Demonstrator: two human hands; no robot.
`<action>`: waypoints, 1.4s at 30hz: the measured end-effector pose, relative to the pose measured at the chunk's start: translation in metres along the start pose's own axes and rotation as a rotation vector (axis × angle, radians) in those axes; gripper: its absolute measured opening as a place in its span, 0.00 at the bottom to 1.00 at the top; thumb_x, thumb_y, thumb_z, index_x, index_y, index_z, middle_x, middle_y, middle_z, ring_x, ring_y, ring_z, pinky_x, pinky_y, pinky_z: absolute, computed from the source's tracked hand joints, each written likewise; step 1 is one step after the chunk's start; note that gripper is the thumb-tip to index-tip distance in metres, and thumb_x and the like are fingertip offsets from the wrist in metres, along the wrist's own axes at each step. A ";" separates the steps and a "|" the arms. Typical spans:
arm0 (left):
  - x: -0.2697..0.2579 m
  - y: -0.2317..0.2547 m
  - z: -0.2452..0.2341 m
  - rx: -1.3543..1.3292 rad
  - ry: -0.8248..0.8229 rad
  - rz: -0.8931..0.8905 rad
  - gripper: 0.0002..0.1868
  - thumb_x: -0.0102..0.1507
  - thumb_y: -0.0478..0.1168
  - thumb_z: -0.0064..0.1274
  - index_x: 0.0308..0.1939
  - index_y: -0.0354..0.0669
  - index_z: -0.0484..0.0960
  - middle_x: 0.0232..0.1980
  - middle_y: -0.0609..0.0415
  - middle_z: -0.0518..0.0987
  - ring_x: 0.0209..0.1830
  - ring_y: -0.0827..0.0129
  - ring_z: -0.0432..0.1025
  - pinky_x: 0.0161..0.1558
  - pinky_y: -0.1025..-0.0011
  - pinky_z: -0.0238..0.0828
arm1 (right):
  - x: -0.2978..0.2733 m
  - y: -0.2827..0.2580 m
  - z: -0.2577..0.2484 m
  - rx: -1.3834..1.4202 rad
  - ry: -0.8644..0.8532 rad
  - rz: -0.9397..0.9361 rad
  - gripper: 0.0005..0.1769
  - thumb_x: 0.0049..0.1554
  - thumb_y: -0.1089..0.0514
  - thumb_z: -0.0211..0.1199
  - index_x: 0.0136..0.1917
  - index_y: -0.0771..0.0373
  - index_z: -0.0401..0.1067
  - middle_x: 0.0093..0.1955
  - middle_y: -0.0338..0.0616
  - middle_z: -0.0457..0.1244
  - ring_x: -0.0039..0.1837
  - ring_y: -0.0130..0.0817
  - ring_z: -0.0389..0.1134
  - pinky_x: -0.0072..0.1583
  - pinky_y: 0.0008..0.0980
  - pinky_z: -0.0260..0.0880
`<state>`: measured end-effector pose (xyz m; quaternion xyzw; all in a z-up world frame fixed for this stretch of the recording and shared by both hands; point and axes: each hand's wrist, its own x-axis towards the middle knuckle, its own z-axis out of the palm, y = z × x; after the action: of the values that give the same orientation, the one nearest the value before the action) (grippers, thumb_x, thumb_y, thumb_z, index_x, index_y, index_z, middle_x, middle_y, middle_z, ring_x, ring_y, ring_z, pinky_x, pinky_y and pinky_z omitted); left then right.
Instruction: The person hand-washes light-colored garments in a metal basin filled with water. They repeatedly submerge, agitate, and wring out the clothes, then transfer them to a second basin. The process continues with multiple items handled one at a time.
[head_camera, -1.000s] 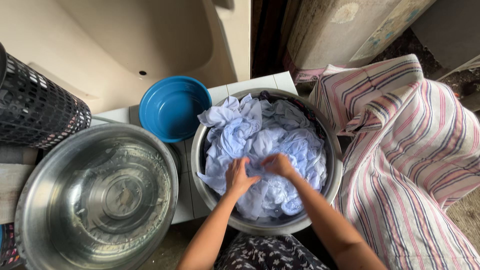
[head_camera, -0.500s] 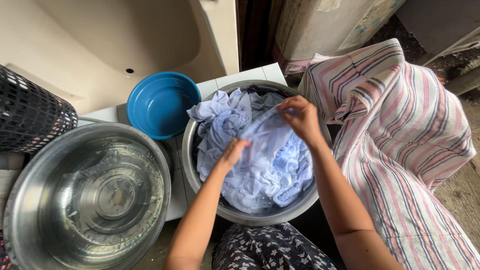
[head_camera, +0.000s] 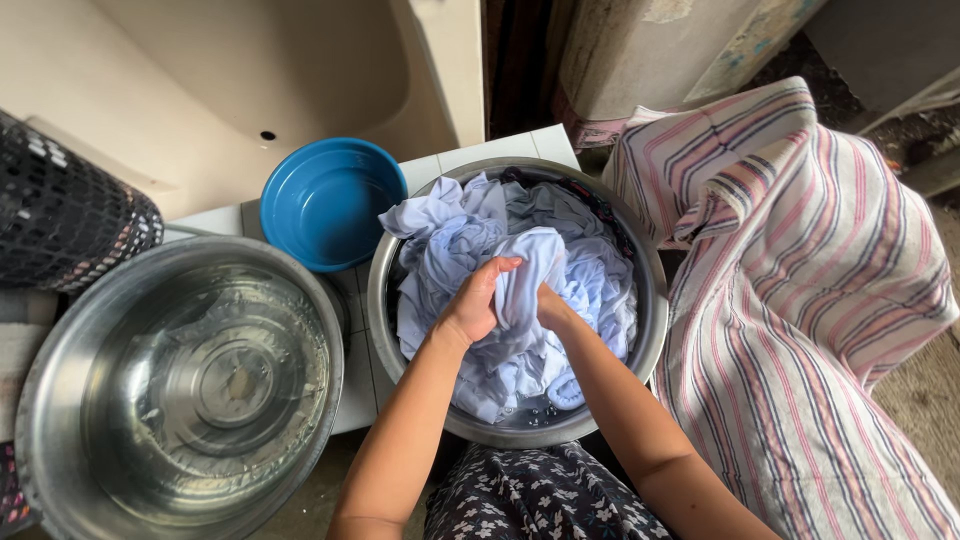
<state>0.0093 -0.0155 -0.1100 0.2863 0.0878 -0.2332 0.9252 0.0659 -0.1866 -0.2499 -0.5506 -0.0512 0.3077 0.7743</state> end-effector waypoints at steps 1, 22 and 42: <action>0.001 0.001 -0.003 -0.013 -0.020 -0.006 0.14 0.68 0.45 0.53 0.51 0.41 0.80 0.45 0.55 0.81 0.44 0.68 0.73 0.47 0.68 0.73 | 0.004 -0.004 0.000 0.099 -0.059 0.074 0.23 0.61 0.60 0.60 0.68 0.68 0.66 0.61 0.45 0.66 0.58 0.33 0.70 0.59 0.37 0.72; -0.039 -0.067 -0.093 2.027 0.460 -0.189 0.43 0.55 0.57 0.64 0.73 0.55 0.67 0.77 0.48 0.57 0.76 0.52 0.54 0.69 0.41 0.50 | -0.090 -0.072 0.079 -1.434 0.103 0.006 0.42 0.37 0.43 0.80 0.66 0.45 0.74 0.81 0.43 0.40 0.83 0.60 0.30 0.71 0.82 0.33; -0.036 -0.080 -0.134 1.866 0.474 -0.103 0.39 0.57 0.53 0.61 0.73 0.59 0.68 0.73 0.54 0.66 0.77 0.56 0.57 0.73 0.40 0.45 | -0.047 0.049 0.034 -1.779 -0.013 0.094 0.26 0.61 0.52 0.55 0.73 0.47 0.62 0.71 0.51 0.54 0.73 0.54 0.51 0.71 0.53 0.54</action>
<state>-0.0640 0.0170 -0.2487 0.9421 0.0640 -0.1856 0.2720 -0.0070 -0.1741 -0.2679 -0.9478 -0.2530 0.1886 0.0464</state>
